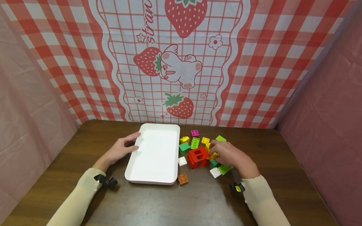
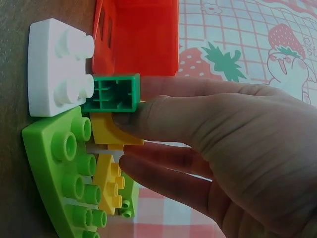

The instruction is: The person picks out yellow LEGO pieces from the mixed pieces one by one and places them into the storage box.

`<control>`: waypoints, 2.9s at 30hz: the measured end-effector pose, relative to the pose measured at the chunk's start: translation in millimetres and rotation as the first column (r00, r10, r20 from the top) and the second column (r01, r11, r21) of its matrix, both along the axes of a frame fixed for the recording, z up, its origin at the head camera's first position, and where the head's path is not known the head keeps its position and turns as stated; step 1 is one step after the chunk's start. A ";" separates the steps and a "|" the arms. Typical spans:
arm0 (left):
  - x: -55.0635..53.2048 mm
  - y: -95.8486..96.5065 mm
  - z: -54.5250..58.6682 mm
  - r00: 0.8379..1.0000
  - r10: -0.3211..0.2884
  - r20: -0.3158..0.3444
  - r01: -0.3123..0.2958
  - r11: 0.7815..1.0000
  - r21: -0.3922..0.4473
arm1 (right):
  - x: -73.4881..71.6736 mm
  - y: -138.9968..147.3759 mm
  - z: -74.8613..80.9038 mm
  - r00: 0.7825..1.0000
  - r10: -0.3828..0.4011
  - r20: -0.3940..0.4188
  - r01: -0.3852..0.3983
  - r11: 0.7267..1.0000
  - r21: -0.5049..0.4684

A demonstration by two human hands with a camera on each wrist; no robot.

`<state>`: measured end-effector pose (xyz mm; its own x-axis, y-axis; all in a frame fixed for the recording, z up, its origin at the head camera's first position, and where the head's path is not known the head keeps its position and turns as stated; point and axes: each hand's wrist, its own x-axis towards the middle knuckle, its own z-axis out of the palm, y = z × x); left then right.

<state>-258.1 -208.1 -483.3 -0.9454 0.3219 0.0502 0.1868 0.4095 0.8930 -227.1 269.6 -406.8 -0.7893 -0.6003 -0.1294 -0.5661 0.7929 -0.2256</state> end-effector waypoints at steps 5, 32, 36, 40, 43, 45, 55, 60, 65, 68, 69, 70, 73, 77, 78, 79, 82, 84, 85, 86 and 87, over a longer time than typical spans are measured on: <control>0.0 -0.6 -1.3 1.000 0.007 0.008 -0.007 1.000 0.004 | -2.4 -2.0 -6.2 1.000 -0.004 0.011 0.003 1.000 0.008; -0.2 0.1 -0.9 1.000 -0.001 -0.020 0.001 1.000 -0.002 | -5.0 -6.0 -13.0 0.994 -0.061 0.089 0.062 0.998 -0.003; -0.3 0.3 -1.1 1.000 -0.003 -0.023 0.003 1.000 -0.002 | -4.5 -6.2 -13.4 0.992 -0.069 0.102 0.070 0.998 -0.002; 0.2 0.5 -0.9 1.000 -0.005 -0.026 0.004 1.000 -0.004 | -4.4 -6.8 -14.2 0.992 -0.074 0.102 0.074 0.997 0.002; 0.6 0.6 -0.3 1.000 -0.002 -0.024 0.002 1.000 -0.008 | -4.7 -8.1 -15.7 0.993 -0.075 0.096 0.074 0.997 0.014; 0.8 0.5 -0.2 1.000 0.002 -0.020 -0.002 1.000 -0.010 | -4.8 -8.3 -15.8 0.993 -0.073 0.091 0.071 0.997 0.023; 0.3 0.5 -0.2 1.000 0.001 -0.022 -0.001 1.000 -0.010 | -6.5 -8.7 -18.1 0.997 -0.048 0.061 0.045 0.998 0.039; 0.3 -0.2 -0.6 1.000 0.004 -0.018 -0.005 1.000 -0.013 | -6.0 -8.7 -17.1 0.997 -0.048 0.065 0.045 0.998 0.048; -0.4 -0.7 -1.4 1.000 0.007 -0.017 -0.007 1.000 -0.014 | -5.9 -7.6 -16.5 0.997 -0.045 0.063 0.042 0.998 0.049; -0.4 -0.8 -1.6 1.000 0.006 -0.019 -0.006 1.000 -0.012 | -5.4 -5.7 -14.7 0.997 -0.046 0.062 0.044 0.998 0.045; -0.1 -0.7 -1.4 1.000 0.006 -0.018 -0.006 1.000 -0.011 | -5.1 -4.9 -13.6 0.997 -0.050 0.062 0.047 0.998 0.043; 0.2 -0.7 -1.2 1.000 0.006 -0.016 -0.006 1.000 -0.009 | -4.7 -4.2 -12.4 0.997 -0.054 0.060 0.051 0.998 0.041; 0.7 -0.5 -0.8 1.000 0.007 -0.009 -0.007 1.000 -0.005 | -3.1 -2.2 -8.2 0.996 -0.066 0.056 0.065 0.997 0.034; 0.4 -0.7 -1.3 1.000 0.009 -0.007 -0.009 1.000 -0.007 | -1.7 -1.6 -4.5 0.996 -0.076 0.052 0.075 0.997 0.021; 0.3 -0.9 -1.5 1.000 0.009 -0.007 -0.009 1.000 -0.008 | -1.5 -1.5 -4.1 0.996 -0.076 0.052 0.075 0.997 0.019; 0.3 -1.0 -1.6 1.000 0.009 -0.008 -0.009 1.000 -0.009 | -1.3 -1.3 -3.8 0.996 -0.076 0.051 0.075 0.997 0.017; 0.1 -1.2 -1.8 1.000 0.008 -0.007 -0.008 1.000 -0.010 | -1.0 -0.9 -3.3 0.996 -0.081 0.047 0.080 0.997 0.012; 0.2 -1.3 -1.7 1.000 0.009 -0.005 -0.009 1.000 -0.011 | -1.1 -0.7 -3.2 0.996 -0.085 0.038 0.085 0.996 0.007; 0.1 -1.3 -1.7 1.000 0.009 -0.004 -0.009 1.000 -0.010 | -1.1 -0.5 -3.2 0.996 -0.087 0.031 0.087 0.996 0.003; 0.0 -1.3 -1.7 1.000 0.009 -0.005 -0.009 1.000 -0.010 | -1.2 -0.3 -3.1 0.996 -0.086 0.022 0.086 0.996 -0.002; 0.0 -1.4 -1.7 1.000 0.010 -0.005 -0.010 1.000 -0.010 | -1.3 -0.2 -3.0 0.996 -0.084 0.009 0.084 0.996 -0.008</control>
